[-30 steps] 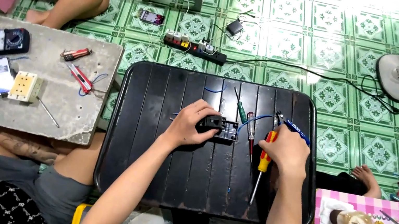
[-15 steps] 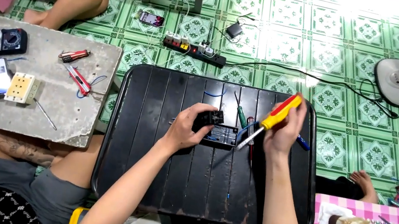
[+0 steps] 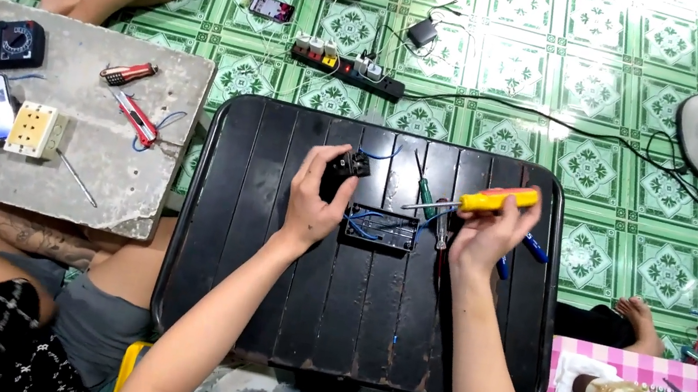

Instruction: Assembling an electrical socket by wiring terminals and tightening screws with a screwdriver.

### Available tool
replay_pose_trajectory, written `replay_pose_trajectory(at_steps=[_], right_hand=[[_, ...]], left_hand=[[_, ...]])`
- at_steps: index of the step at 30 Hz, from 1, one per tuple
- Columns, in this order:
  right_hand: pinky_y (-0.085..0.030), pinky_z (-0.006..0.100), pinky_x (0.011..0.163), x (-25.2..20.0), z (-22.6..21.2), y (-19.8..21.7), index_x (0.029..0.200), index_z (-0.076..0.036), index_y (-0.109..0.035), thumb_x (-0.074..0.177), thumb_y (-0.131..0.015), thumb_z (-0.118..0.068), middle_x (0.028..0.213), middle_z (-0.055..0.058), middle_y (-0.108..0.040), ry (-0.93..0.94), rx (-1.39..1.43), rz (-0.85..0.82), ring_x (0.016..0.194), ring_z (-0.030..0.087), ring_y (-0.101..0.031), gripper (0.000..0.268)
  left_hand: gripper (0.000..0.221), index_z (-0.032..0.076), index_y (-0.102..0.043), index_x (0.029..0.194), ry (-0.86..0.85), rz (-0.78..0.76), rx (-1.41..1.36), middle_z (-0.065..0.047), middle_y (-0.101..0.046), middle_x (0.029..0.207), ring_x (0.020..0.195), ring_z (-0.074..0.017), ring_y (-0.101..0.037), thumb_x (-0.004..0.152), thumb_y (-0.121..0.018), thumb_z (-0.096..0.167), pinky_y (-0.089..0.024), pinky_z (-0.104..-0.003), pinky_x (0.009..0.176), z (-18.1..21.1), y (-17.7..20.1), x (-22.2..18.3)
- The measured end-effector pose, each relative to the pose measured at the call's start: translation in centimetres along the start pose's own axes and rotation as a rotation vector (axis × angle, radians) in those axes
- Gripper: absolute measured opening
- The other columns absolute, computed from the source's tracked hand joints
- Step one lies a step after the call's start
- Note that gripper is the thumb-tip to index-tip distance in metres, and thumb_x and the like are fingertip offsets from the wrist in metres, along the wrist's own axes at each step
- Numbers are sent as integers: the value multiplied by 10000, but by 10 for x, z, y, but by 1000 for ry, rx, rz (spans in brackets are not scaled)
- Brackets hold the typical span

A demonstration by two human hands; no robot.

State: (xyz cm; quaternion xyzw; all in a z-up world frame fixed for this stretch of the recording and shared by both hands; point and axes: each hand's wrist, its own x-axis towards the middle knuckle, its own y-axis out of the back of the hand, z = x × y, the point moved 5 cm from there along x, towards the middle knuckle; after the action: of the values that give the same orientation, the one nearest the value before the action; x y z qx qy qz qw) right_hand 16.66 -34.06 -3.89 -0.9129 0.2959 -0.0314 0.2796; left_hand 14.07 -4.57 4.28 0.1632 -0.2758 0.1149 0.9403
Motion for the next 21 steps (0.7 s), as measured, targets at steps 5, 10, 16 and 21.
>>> replay_pose_trajectory(at_steps=[5, 10, 16, 21], right_hand=[[-593, 296, 518, 7, -10, 10, 1572, -365, -310, 1118, -545, -250, 1085, 153, -500, 101, -79, 26, 761, 252, -608, 524], [-555, 291, 514, -2, -16, 1, 1599, -336, -271, 1125, -552, -213, 1091, 144, -518, 131, -109, 11, 794, 244, -611, 564], [-567, 293, 530, -9, -24, -5, 1624, -339, -286, 1130, -591, -118, 1083, 152, -548, 246, -199, -71, 811, 243, -622, 621], [-590, 319, 552, -9, -28, -7, 1640, -346, -267, 1153, -639, -45, 1093, 171, -545, 332, -280, -140, 792, 261, -609, 682]], left_hand=[[322, 93, -646, 1246, 93, -6, 74, -84, -646, 1099, 1003, -327, -645, 926, -675, 93, -522, -439, 883, -7, 0, 1], [351, 113, -668, 1214, 73, -52, 178, -62, -645, 1089, 1037, -315, -635, 869, -727, 95, -508, -447, 886, -16, -8, -5], [377, 121, -673, 1224, 30, -86, 258, -39, -655, 1093, 1086, -278, -606, 851, -723, 93, -468, -428, 907, -17, -12, -8], [386, 109, -664, 1228, -8, -94, 290, -37, -655, 1086, 1123, -257, -578, 846, -721, 115, -420, -433, 966, -12, -12, -8]])
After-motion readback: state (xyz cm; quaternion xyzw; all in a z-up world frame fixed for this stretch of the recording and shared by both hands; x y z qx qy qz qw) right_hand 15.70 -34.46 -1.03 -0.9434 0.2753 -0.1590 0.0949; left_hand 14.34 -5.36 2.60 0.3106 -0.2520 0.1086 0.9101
